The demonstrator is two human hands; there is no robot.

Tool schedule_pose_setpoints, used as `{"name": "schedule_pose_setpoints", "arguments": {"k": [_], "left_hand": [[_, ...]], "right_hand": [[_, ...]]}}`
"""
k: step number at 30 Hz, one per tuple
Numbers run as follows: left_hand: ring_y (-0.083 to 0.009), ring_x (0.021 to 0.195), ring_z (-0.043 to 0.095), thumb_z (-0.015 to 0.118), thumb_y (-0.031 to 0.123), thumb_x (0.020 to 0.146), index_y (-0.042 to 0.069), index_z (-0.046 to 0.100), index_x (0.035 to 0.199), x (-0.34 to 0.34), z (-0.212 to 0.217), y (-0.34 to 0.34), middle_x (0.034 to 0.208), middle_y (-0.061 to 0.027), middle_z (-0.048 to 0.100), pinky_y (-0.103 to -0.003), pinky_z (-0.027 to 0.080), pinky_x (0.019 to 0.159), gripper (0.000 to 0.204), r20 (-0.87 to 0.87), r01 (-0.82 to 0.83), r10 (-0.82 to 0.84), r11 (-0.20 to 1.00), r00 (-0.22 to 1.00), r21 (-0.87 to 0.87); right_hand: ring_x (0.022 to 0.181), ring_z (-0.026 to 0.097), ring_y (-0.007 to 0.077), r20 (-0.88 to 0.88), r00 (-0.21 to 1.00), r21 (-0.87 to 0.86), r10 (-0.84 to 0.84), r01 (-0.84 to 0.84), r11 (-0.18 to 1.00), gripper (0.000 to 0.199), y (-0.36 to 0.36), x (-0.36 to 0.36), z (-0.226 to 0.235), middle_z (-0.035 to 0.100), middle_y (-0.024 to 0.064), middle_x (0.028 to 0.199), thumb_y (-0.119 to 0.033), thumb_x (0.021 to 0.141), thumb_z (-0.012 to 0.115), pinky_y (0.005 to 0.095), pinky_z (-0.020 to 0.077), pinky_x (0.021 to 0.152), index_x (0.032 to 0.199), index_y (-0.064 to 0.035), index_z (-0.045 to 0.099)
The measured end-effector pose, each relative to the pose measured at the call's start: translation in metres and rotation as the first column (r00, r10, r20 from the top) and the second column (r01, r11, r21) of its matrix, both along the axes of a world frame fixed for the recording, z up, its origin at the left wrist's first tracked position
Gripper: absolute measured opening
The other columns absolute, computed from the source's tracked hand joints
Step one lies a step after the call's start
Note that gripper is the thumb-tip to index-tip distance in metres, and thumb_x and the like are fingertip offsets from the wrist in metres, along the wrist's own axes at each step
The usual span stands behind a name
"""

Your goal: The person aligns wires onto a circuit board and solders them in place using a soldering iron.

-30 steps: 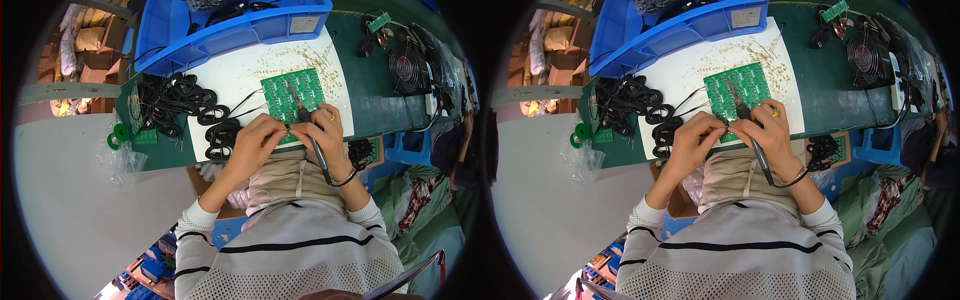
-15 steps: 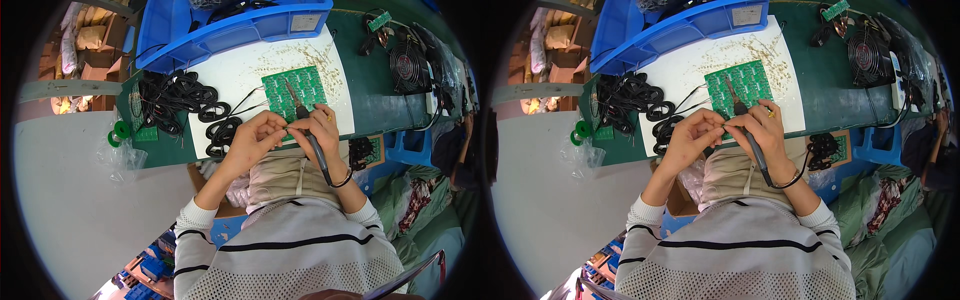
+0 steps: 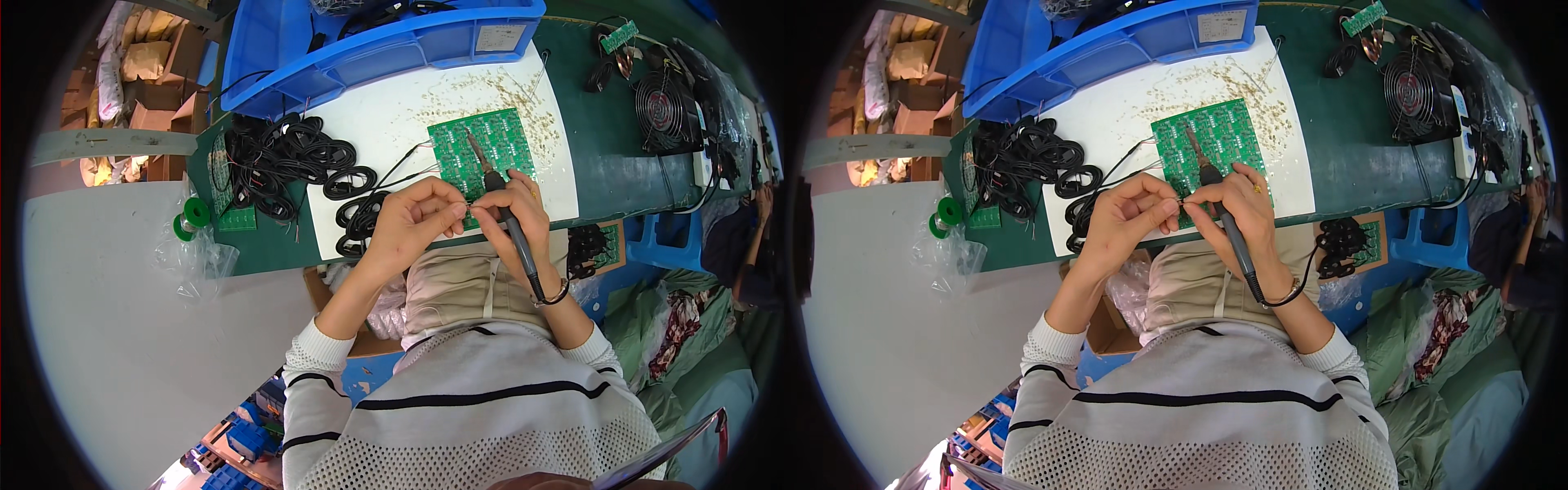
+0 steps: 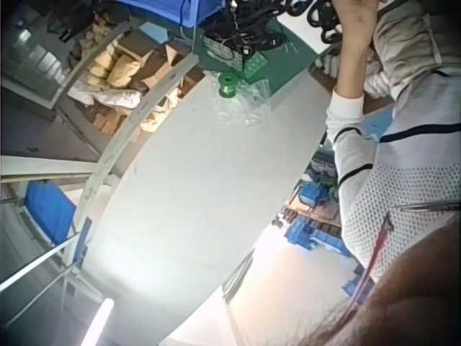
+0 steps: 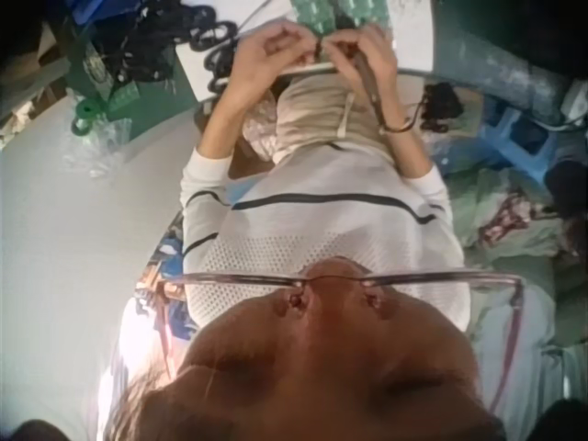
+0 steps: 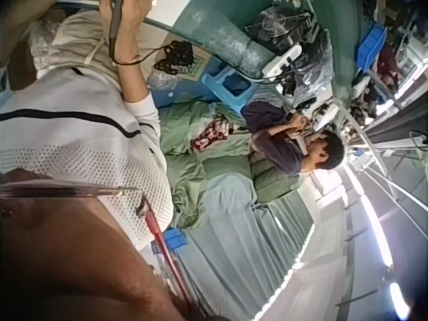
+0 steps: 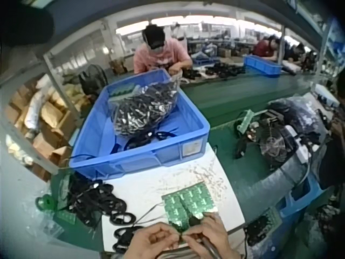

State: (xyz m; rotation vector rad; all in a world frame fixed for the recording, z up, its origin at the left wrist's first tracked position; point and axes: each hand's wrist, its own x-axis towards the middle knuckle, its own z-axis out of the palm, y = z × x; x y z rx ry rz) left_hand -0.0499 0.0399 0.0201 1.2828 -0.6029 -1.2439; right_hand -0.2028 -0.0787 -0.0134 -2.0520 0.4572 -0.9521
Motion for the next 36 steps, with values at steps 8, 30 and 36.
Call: {"name": "schedule_pose_setpoints", "arguments": {"k": [8,30,36], "left_hand": [[-0.0074,0.079,0.064,0.066,0.005,0.098,-0.001,0.064,0.102,-0.003,-0.004,0.001,0.088,-0.0037,0.068,-0.022,0.05,0.069,0.008,0.039,-0.009,0.01,0.999,0.999,-0.04],[-0.0102,0.083,0.066,0.066,0.004,0.097,-0.001,0.063,0.105,-0.002,-0.004,0.0,0.094,-0.0055,0.068,-0.024,0.054,0.074,0.01,0.036,-0.059,0.063,0.992,0.997,-0.114],[-0.0095,0.087,0.065,0.063,0.002,0.099,-0.001,0.061,0.106,-0.008,-0.003,0.0,0.095,-0.0044,0.065,-0.024,0.054,0.077,0.008,0.072,-0.076,0.083,0.992,0.994,-0.098]], "right_hand": [[0.066,0.056,0.0186,-0.005,1.0,0.013,0.004,-0.004,1.0,0.017,0.0,0.001,0.003,0.055,0.0019,0.07,-0.005,0.08,0.079,0.0454,0.0444,0.102,0.092,-0.01,0.068],[0.07,0.054,0.0192,0.056,0.996,0.355,-0.07,0.045,0.934,0.017,0.019,0.009,0.005,0.054,0.0031,0.071,0.0,0.081,0.077,0.0353,0.0472,0.083,0.093,-0.0071,0.068],[0.074,0.054,0.0181,0.072,0.995,0.331,-0.066,0.039,0.943,0.017,0.017,0.01,0.004,0.056,0.0037,0.074,0.001,0.081,0.076,0.0303,0.0447,0.071,0.094,-0.0063,0.067]]}}
